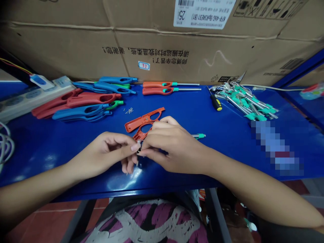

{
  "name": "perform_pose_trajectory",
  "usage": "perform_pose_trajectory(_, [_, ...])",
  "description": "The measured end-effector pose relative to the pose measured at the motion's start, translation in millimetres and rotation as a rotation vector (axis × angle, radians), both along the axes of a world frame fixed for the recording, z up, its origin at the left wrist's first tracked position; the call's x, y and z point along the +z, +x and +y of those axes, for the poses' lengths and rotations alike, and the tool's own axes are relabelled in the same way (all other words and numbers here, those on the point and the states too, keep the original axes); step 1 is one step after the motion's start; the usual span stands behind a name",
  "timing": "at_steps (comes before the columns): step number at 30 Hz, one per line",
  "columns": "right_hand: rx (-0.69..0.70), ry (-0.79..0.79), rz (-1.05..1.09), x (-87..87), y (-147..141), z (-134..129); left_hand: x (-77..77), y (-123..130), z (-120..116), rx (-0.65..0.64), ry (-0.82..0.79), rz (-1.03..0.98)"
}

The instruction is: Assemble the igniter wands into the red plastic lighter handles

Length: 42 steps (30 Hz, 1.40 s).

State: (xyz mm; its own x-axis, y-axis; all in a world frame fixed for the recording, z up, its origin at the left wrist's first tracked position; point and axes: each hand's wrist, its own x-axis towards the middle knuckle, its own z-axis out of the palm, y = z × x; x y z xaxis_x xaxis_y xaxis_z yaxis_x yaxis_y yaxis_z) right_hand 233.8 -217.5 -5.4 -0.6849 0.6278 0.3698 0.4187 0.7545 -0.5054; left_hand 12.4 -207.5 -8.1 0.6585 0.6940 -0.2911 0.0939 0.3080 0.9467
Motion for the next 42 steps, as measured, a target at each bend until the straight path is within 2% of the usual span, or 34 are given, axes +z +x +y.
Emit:
perform_pose_trajectory(11, [-0.006, -0.313, 0.063, -1.3, 1, 4, -4.6, -1, 3, 0.033, -0.015, -0.057])
perform_pose_trajectory(16, [-0.002, -0.224, 0.040, -3.4, 0, 5, -4.6, 0, 0, 0.088, 0.012, 0.030])
perform_pose_trajectory(20, [-0.003, -0.092, -0.008, -4.4, 0, 3, -6.3, 0, 1, 0.058, 0.031, 0.038])
perform_pose_trajectory(24, [-0.009, -0.035, -0.035, -5.9, 0, 3, -8.3, -1, 3, 0.041, 0.065, 0.049])
perform_pose_trajectory(28, [-0.023, -0.051, -0.029, -5.6, 0, 3, -9.5, -2, 3, 0.042, 0.103, 0.049])
perform_pose_trajectory(36, [-0.042, -0.258, 0.053, -5.7, 0, 2, -10.6, -3, 2, 0.031, 0.086, 0.018])
perform_pose_trajectory(39, [-0.033, -0.227, 0.045, -7.3, 0, 2, -8.8, -3, 2, 0.038, 0.077, 0.016])
perform_pose_trajectory(42, [0.014, -0.100, -0.019, -8.9, 0, 2, -6.9, -2, 2, 0.009, 0.050, 0.034])
